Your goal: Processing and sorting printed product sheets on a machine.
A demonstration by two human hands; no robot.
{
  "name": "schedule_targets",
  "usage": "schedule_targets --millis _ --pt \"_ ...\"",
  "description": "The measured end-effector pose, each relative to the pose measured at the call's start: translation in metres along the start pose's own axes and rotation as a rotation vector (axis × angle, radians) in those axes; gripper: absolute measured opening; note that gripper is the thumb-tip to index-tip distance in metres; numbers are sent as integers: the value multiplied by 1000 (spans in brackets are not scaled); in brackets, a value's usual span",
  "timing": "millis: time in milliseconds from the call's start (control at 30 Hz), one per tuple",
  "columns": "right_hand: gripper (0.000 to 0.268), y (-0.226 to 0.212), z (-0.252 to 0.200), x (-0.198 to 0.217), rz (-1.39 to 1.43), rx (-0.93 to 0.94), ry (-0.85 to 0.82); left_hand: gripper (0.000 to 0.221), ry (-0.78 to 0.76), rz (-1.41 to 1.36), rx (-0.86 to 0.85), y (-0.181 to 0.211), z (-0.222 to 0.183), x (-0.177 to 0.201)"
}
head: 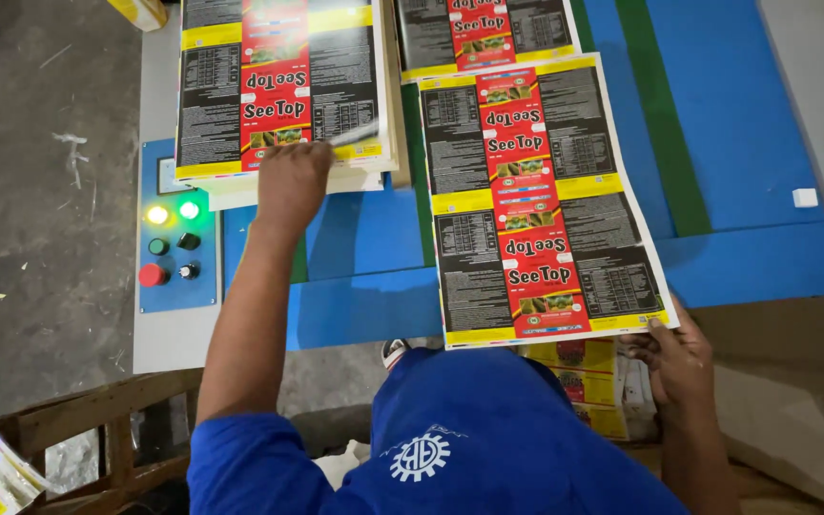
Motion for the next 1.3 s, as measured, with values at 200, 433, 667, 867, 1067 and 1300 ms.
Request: schedule_targets --millis 200,433,667,867,1067,1300 --pt "51 0 21 -13 -52 -6 -55 9 265 -36 73 24 -20 67" --pt "54 -14 103 -44 -109 -63 -91 9 258 -180 126 71 -53 72" --pt "52 -16 155 -58 -97 -46 -136 16 255 -262 61 102 -76 81" --pt "65 7 121 -69 -114 -177 -56 24 134 -406 -77 151 -94 53" --pt "51 -11 68 -200 -203 -139 -555 33 35 -433 -280 223 -88 28" --pt "31 -15 62 -184 13 -105 -409 23 183 -463 -412 207 -66 52"
Point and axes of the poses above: each hand's wrist, its own z-axis towards the middle knuckle, its own x-axis out of the back of the hand, y = z × x, the point moved 9 cm from there along z, towards the middle knuckle, and after that the axes turned 15 degrees about -y, right-handed, at the moved point
